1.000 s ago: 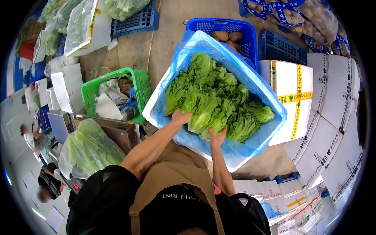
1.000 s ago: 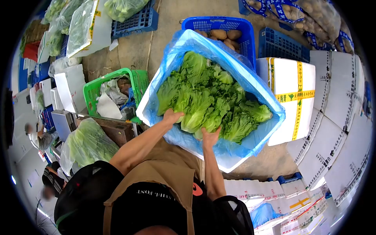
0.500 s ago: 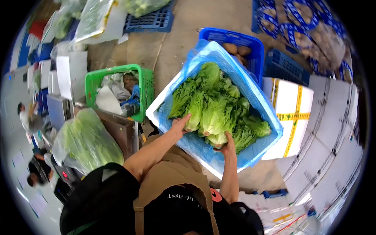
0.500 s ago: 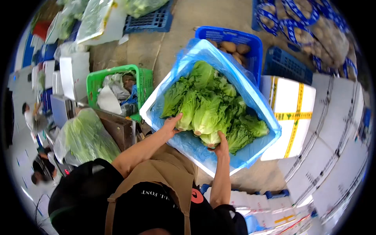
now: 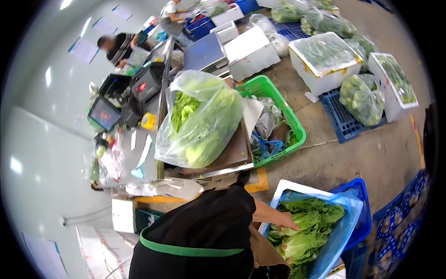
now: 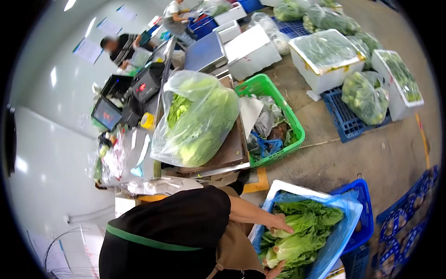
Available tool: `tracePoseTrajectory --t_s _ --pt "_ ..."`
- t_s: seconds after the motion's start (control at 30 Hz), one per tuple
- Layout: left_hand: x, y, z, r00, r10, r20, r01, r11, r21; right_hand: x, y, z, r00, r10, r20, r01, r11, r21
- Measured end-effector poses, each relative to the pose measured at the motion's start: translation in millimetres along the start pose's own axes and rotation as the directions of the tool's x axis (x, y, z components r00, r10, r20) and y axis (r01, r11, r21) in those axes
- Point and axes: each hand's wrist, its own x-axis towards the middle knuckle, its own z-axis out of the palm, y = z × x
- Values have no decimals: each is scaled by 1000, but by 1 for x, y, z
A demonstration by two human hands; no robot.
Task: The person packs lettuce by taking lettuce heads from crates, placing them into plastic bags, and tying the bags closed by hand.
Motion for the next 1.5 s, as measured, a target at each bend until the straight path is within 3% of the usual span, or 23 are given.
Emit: tracePoseTrajectory --t_s 0.07,0.17,0.27,0.3,0.4,0.47,0.5,0.53,0.57,0.6,0.7,0.73,0.77,0.83,0.9,1.0,1.1,1.17,1.23,1.27,1.37,1.4,1.5 --pt "-1 -12 -3 997 24 78 -24 1000 6 -7 -22 21 986 -153 71 157 986 -49" --pt "-113 31 -19 962 273 16 -269 955 -127 -34 -66 58 905 -383 186 403 911 -88" --pt "-146 42 -51 630 776 -26 -766 617 -179 -78 -100 102 765 -567 305 606 794 -45" --pt "-176 50 -66 644 757 -109 -765 638 -86 -95 -106 118 709 -613 348 659 752 -17" --pt "-260 51 -135 417 865 -280 -897 441 25 -155 -110 177 507 -714 483 770 627 118" --pt "-338 33 -185 231 880 -414 -941 311 136 -195 -105 225 346 -749 565 796 553 246" --pt "-382 17 -209 200 846 -494 -879 377 290 -215 -100 252 263 -750 606 788 530 314" --pt "-418 -3 -231 115 828 -549 -896 325 301 -234 -91 282 198 -738 646 761 531 373" --pt "-460 -28 -250 113 767 -631 -849 404 339 -254 -79 313 151 -714 683 704 563 433" --pt "-489 -53 -270 16 765 -643 -900 291 324 -277 -62 350 231 -690 686 583 663 469" --pt "-557 -135 -308 -149 573 -806 -910 239 339 -345 -7 439 66 -388 919 390 858 334" --pt "-569 -161 -323 -206 538 -817 -909 203 363 -391 19 463 222 -346 911 414 880 233" --pt "-576 -187 -339 -259 502 -825 -905 172 389 -381 43 488 60 -223 973 320 928 193" --pt "-580 -234 -365 -244 421 -873 -919 186 347 -392 100 527 -1 -147 989 415 900 134" --pt "-570 -267 -386 -145 371 -917 -951 203 232 -387 147 543 -20 -4 1000 286 958 10" --pt "-513 -314 -432 43 333 -942 -978 209 30 -362 183 533 193 116 974 260 951 -165" --pt "-450 -313 -432 288 341 -895 -949 223 -221 -312 177 500 276 93 957 303 936 -178" --pt "-398 -306 -427 388 447 -806 -919 116 -378 -298 162 470 403 31 915 332 926 -178" --pt "-358 -300 -422 480 481 -734 -875 203 -439 -283 154 446 500 -49 865 365 918 -158" --pt "-336 -302 -422 514 385 -767 -837 422 -349 -280 149 436 511 -72 856 384 911 -152" --pt "-345 -318 -433 570 454 -685 -644 764 -29 -258 153 421 499 -151 854 521 839 -156" --pt "-394 -309 -427 615 458 -642 -572 820 37 -252 160 419 484 -176 857 572 805 -158" --pt "-374 -353 -438 556 348 -755 -354 921 164 -287 185 432 477 -185 859 638 745 -194"
